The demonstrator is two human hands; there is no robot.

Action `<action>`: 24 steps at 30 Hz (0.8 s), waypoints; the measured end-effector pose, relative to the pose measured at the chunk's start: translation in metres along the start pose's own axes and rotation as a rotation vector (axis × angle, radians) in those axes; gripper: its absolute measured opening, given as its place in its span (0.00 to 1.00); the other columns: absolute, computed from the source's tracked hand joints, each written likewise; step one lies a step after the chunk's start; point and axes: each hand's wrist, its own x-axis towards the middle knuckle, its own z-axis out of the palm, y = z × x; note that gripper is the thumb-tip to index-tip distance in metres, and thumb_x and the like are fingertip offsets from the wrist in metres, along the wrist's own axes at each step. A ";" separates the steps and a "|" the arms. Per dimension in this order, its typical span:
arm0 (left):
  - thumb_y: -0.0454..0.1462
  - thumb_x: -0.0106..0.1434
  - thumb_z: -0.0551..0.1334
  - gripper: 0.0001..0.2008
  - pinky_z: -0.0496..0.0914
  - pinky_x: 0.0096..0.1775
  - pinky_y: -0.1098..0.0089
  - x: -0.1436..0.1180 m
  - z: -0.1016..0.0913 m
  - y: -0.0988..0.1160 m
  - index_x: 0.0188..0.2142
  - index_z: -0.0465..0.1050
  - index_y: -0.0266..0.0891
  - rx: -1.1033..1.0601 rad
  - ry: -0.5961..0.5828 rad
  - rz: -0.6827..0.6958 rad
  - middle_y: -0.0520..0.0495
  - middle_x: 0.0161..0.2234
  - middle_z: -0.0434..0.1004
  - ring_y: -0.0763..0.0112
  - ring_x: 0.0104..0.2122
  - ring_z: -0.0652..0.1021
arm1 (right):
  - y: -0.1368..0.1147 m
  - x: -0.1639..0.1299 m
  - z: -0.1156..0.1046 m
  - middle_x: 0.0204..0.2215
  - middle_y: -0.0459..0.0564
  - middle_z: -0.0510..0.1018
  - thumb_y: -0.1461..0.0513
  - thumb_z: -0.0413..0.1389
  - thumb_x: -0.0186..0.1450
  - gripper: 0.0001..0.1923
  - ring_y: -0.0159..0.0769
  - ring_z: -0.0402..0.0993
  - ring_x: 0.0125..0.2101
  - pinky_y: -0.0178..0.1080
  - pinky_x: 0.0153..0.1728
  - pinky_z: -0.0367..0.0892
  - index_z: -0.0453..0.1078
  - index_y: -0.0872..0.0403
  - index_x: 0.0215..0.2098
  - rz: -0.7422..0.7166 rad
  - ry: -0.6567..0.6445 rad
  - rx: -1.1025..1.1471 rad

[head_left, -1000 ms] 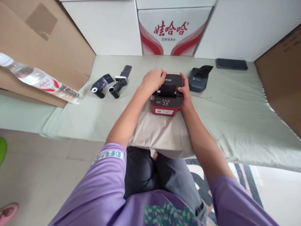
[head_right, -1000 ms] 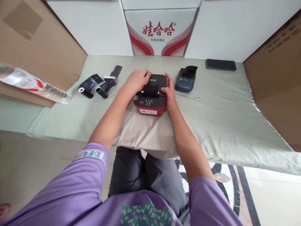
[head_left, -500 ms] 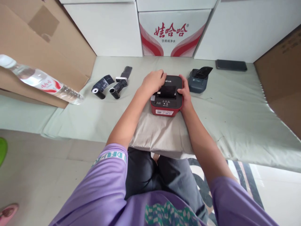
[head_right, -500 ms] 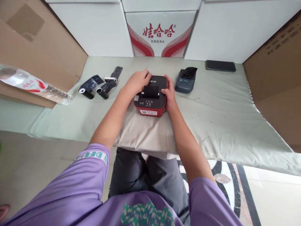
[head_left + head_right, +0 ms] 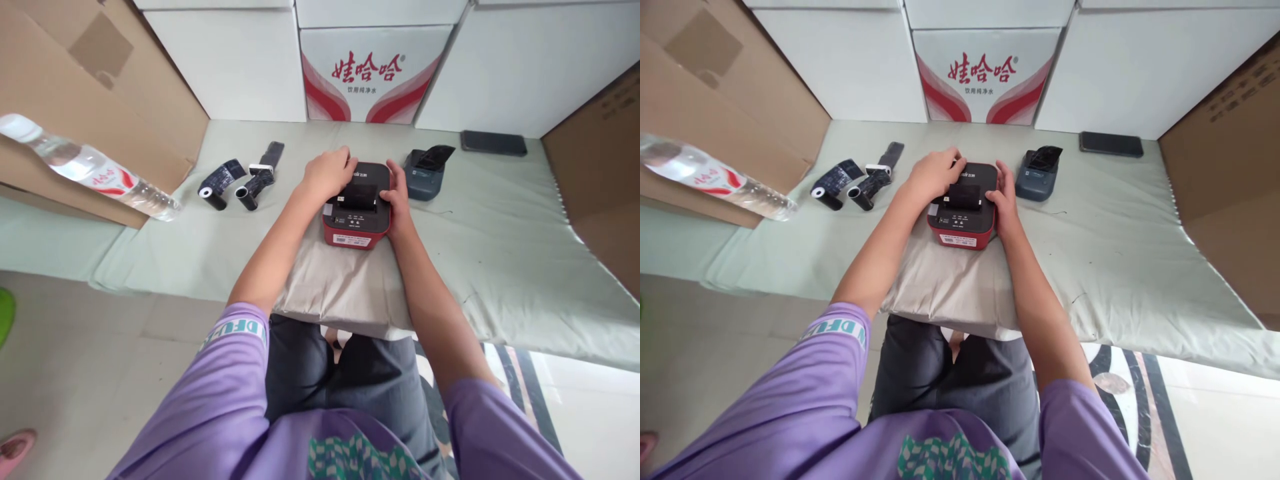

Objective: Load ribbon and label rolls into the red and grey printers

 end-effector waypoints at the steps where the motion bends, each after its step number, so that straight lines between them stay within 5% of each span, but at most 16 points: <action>1: 0.46 0.74 0.62 0.13 0.68 0.64 0.50 0.000 -0.005 -0.003 0.49 0.80 0.43 -0.035 0.012 -0.006 0.39 0.47 0.84 0.47 0.60 0.78 | -0.003 0.001 -0.002 0.67 0.54 0.72 0.39 0.60 0.63 0.43 0.54 0.71 0.67 0.63 0.70 0.66 0.59 0.43 0.71 0.024 0.022 -0.038; 7: 0.52 0.74 0.59 0.19 0.73 0.63 0.51 -0.045 -0.023 -0.035 0.50 0.80 0.42 -0.448 -0.005 -0.086 0.39 0.52 0.85 0.50 0.60 0.80 | -0.038 -0.032 -0.022 0.65 0.56 0.77 0.42 0.58 0.67 0.33 0.55 0.77 0.63 0.63 0.64 0.74 0.68 0.45 0.65 0.253 0.100 -0.197; 11: 0.57 0.69 0.61 0.30 0.70 0.68 0.49 -0.104 0.017 -0.054 0.64 0.73 0.46 -0.899 -0.101 -0.040 0.42 0.67 0.77 0.50 0.69 0.75 | -0.058 -0.088 -0.012 0.70 0.55 0.75 0.40 0.64 0.65 0.43 0.55 0.73 0.69 0.59 0.69 0.71 0.64 0.45 0.72 0.159 -0.100 -0.183; 14: 0.54 0.62 0.69 0.39 0.62 0.74 0.52 -0.124 0.043 -0.049 0.69 0.66 0.47 -0.996 -0.087 0.083 0.43 0.73 0.69 0.51 0.74 0.68 | -0.063 -0.107 0.003 0.70 0.58 0.75 0.40 0.71 0.59 0.54 0.57 0.74 0.68 0.59 0.69 0.71 0.59 0.47 0.77 0.060 -0.086 -0.255; 18: 0.49 0.61 0.70 0.37 0.63 0.73 0.52 -0.094 0.046 -0.034 0.67 0.68 0.46 -1.009 -0.018 0.111 0.43 0.69 0.74 0.50 0.71 0.72 | -0.053 -0.077 0.010 0.67 0.62 0.77 0.38 0.72 0.56 0.58 0.59 0.77 0.65 0.60 0.67 0.73 0.60 0.50 0.76 -0.058 0.017 -0.327; 24: 0.44 0.58 0.65 0.23 0.69 0.68 0.51 0.020 0.035 -0.026 0.53 0.74 0.42 -1.083 0.169 0.186 0.42 0.58 0.82 0.49 0.65 0.78 | -0.023 0.037 0.016 0.63 0.62 0.80 0.31 0.68 0.54 0.58 0.56 0.80 0.61 0.61 0.65 0.74 0.62 0.50 0.73 -0.165 0.112 -0.287</action>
